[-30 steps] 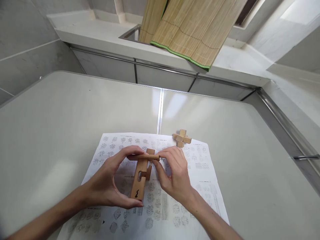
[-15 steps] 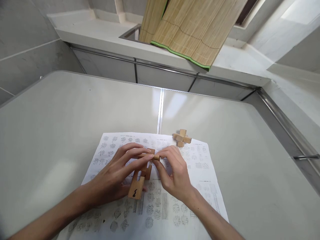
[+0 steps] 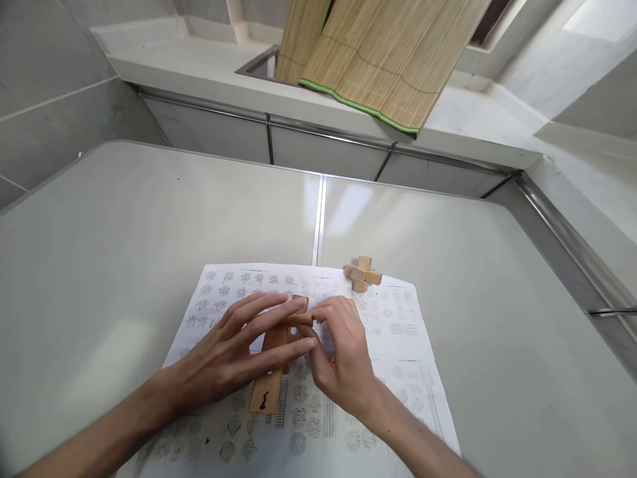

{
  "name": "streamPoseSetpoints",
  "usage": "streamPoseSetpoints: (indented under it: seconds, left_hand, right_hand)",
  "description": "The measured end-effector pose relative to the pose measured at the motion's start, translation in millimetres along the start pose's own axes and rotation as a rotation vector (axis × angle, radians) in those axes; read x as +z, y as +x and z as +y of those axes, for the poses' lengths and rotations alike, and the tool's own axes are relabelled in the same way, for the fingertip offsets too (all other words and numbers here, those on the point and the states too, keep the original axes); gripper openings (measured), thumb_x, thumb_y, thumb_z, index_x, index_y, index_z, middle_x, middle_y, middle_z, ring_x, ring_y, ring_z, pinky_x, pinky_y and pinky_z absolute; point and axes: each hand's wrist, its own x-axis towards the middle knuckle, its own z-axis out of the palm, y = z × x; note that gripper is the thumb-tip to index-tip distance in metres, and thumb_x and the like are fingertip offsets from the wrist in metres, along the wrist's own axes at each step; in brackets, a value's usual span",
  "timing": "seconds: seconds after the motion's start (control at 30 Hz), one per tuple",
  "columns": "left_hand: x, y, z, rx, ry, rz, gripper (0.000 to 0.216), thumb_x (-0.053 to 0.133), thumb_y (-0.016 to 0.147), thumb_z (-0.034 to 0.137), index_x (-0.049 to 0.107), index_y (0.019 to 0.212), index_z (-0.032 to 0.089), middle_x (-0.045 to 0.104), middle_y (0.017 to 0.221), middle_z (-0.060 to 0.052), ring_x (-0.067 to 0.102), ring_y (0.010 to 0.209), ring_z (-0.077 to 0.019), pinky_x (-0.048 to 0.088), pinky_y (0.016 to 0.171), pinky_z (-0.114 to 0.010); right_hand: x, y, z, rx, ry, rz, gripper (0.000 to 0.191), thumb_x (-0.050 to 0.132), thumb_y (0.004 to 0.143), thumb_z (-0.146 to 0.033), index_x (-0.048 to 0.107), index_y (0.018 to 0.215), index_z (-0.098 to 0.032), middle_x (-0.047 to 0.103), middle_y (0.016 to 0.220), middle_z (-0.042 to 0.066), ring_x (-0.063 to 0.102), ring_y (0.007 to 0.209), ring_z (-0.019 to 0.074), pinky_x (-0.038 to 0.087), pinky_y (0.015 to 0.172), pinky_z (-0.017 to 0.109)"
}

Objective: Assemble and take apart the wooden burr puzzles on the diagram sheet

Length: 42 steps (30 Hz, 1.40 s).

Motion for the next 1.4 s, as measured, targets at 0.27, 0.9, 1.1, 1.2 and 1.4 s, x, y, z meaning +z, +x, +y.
streamPoseSetpoints:
  seconds: [0.27, 0.9, 1.1, 1.2, 1.4]
  left_hand:
    - [1, 1, 2, 0.127, 0.315, 0.040, 0.058, 0.065, 0.099, 0.008, 0.052, 0.150, 0.031, 0.055, 0.159, -0.004, 0.040, 0.154, -0.0239, 0.035, 0.127, -0.047]
    - [4, 0, 2, 0.221, 0.411, 0.033, 0.049, 0.065, 0.100, 0.012, 0.056, 0.148, 0.022, 0.060, 0.155, -0.006, 0.039, 0.154, -0.0216, 0.036, 0.127, -0.043]
    - [3, 0, 7, 0.252, 0.398, 0.082, 0.041, 0.066, 0.103, 0.025, 0.060, 0.143, 0.025, 0.063, 0.152, -0.003, 0.043, 0.153, -0.0213, 0.037, 0.127, -0.043]
    - [5, 2, 11, 0.303, 0.348, 0.098, 0.027, 0.061, 0.106, 0.027, 0.065, 0.132, 0.025, 0.066, 0.148, -0.001, 0.051, 0.146, -0.0200, 0.043, 0.123, -0.039]
    - [9, 6, 5, 0.230, 0.200, 0.129, 0.017, 0.046, 0.105, 0.007, 0.060, 0.112, 0.014, 0.078, 0.090, -0.005, 0.072, 0.082, -0.0180, 0.060, 0.090, -0.038]
  right_hand:
    - [1, -1, 1, 0.000, 0.002, -0.007, 0.018, 0.051, 0.099, -0.010, 0.059, 0.105, -0.025, 0.065, 0.091, 0.003, 0.060, 0.083, 0.0216, 0.047, 0.075, 0.040]
    - [6, -4, -2, 0.036, -0.031, 0.000, 0.016, 0.048, 0.098, -0.010, 0.056, 0.099, -0.023, 0.060, 0.087, 0.003, 0.056, 0.079, 0.0218, 0.044, 0.069, 0.037]
    - [-2, 3, 4, 0.141, -0.014, 0.063, 0.013, 0.054, 0.103, -0.020, 0.055, 0.091, -0.024, 0.059, 0.085, 0.001, 0.057, 0.077, 0.0202, 0.045, 0.069, 0.035]
    - [-7, 7, 9, 0.246, 0.002, 0.107, 0.016, 0.057, 0.105, -0.026, 0.055, 0.089, -0.025, 0.056, 0.084, 0.000, 0.056, 0.075, 0.0188, 0.045, 0.068, 0.033]
    - [-8, 6, 11, 0.262, 0.078, 0.097, 0.021, 0.049, 0.109, -0.032, 0.060, 0.093, -0.025, 0.063, 0.091, 0.002, 0.059, 0.083, 0.0198, 0.047, 0.076, 0.033]
